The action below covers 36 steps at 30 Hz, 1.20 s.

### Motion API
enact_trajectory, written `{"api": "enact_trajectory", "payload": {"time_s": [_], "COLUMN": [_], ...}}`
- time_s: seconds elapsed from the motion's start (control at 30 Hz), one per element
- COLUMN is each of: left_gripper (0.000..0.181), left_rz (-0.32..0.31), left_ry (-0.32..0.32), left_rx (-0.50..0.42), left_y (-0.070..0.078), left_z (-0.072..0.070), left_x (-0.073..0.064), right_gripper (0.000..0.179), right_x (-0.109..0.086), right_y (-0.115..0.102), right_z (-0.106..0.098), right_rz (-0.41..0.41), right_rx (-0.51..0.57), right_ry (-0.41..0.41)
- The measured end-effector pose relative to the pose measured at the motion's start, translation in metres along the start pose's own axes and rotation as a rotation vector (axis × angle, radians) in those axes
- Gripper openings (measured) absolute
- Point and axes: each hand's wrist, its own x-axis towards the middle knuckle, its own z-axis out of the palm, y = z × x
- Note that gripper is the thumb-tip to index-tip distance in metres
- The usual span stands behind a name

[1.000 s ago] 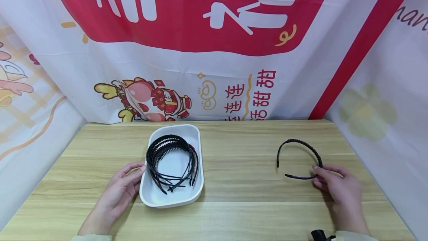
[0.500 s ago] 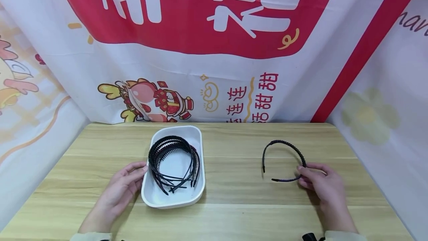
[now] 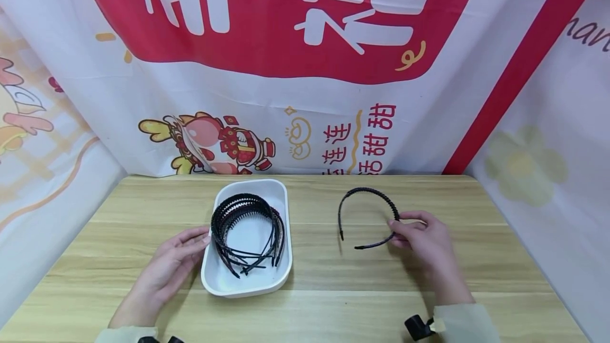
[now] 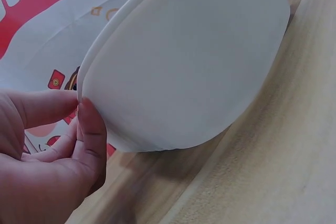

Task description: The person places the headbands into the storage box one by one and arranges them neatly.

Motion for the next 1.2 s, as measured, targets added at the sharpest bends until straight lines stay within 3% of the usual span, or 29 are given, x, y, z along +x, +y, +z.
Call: {"api": "enact_trajectory", "payload": {"time_s": [0.17,0.33,0.6,1.2], "left_gripper": [0.053,0.059,0.054,0.044], "left_rz": [0.007,0.024,0.029,0.046], "left_ry": [0.017,0.012,0.004,0.012], "left_rx": [-0.009,-0.003,-0.024,-0.064], "left_y": [-0.001,-0.002,-0.001,-0.003], "left_z": [0.001,-0.001,-0.001,0.002], "left_x": [0.001,0.001,0.001,0.002], "right_gripper": [0.056,0.054,0.05,0.045], "right_x": [0.001,0.002,0.001,-0.004], "right_y": [-0.014,-0.025,-0.034,-0.053], "right_z": [0.028,0.057,0.093,0.152], "right_rz": [-0.024,-0.049,-0.081,-0.121], "right_rx": [-0.05,-0.029,0.015,0.015], "right_ry": [-0.044,-0.077,-0.129,-0.207]}}
